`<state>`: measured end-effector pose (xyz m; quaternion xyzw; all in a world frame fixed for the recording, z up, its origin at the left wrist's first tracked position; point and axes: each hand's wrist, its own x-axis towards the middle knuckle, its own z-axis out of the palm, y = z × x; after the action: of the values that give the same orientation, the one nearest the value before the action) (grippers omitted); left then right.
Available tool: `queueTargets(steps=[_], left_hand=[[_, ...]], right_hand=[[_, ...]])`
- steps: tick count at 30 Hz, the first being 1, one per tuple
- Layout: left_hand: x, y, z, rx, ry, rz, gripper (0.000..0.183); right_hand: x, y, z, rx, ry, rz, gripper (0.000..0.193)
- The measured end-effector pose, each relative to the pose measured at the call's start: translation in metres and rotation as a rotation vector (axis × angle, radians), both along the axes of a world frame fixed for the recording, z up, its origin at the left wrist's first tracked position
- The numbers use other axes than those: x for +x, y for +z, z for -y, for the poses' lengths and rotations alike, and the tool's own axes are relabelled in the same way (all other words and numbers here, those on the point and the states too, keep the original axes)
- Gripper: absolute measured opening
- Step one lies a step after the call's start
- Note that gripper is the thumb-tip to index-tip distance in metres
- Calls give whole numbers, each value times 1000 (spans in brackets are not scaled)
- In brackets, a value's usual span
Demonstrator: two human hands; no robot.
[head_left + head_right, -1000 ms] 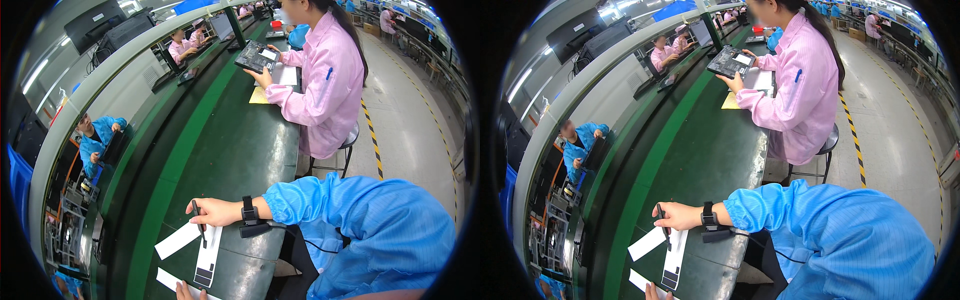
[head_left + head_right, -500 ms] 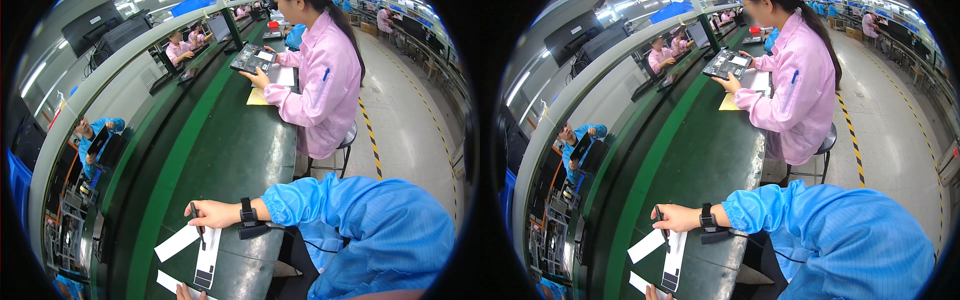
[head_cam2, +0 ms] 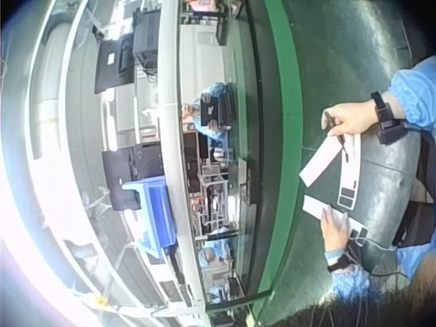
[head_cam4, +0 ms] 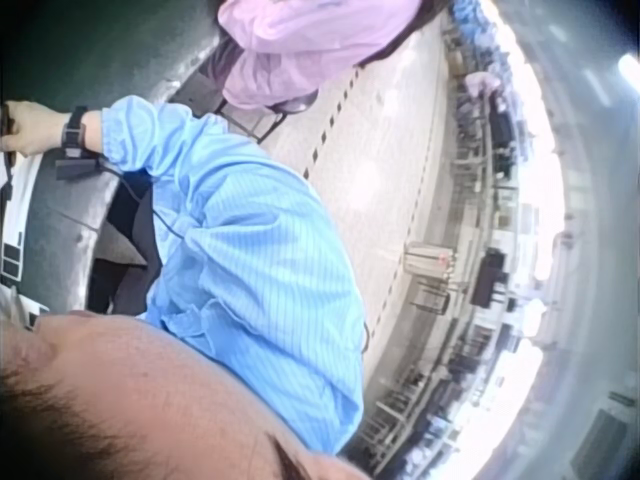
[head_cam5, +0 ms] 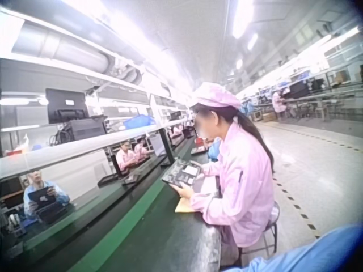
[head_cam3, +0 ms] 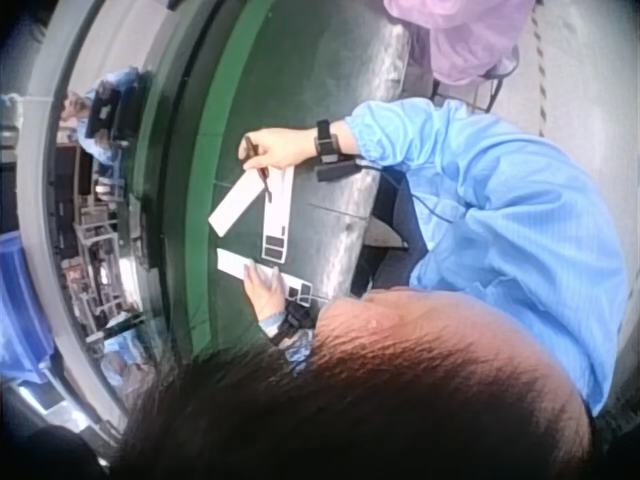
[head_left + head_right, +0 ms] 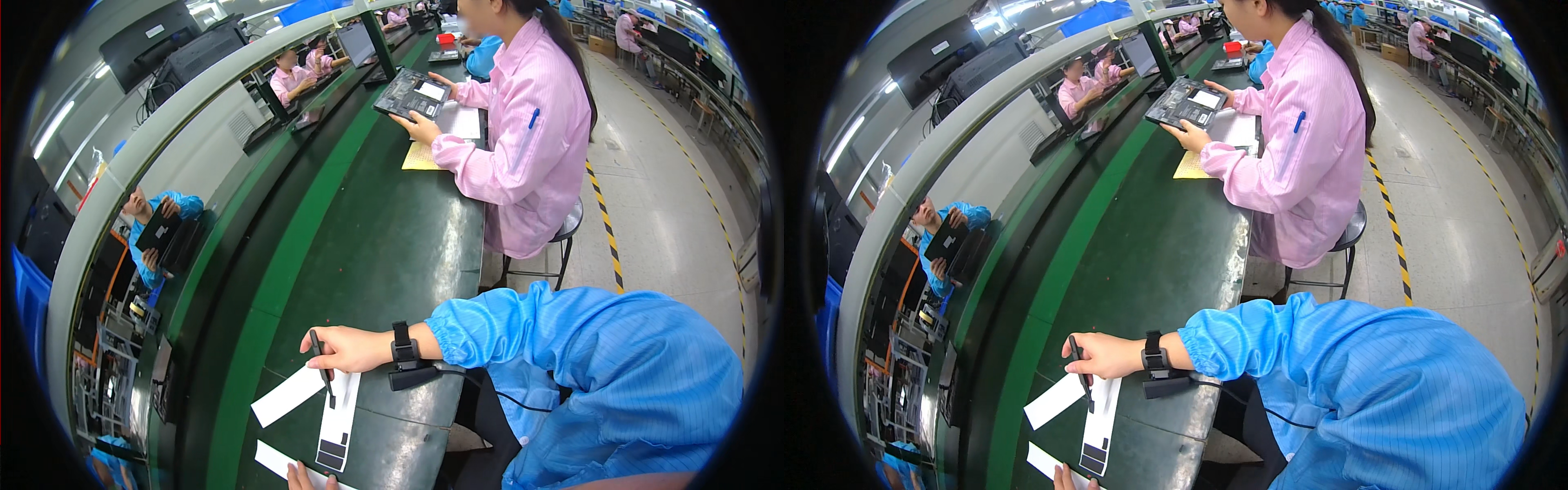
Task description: Inspecting and assembling internal components of a laptop or tablet device.
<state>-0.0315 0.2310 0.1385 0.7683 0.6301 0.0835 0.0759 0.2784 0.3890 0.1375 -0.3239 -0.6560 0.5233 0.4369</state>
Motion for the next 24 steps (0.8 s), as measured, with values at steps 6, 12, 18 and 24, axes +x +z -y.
queueTargets(steps=[6,12,18,24], left_hand=[[0,0,-1,-9,2,-12,68],[-1,-4,0,2,-2,-3,67],[-4,-6,2,2,-26,-14,67],[1,3,-1,-50,8,-6,66]], right_hand=[[0,1,1,6,-7,18,33],[0,-5,-1,18,-6,3,34],[2,1,2,-2,6,9,34],[-1,-4,-2,4,3,19,34]])
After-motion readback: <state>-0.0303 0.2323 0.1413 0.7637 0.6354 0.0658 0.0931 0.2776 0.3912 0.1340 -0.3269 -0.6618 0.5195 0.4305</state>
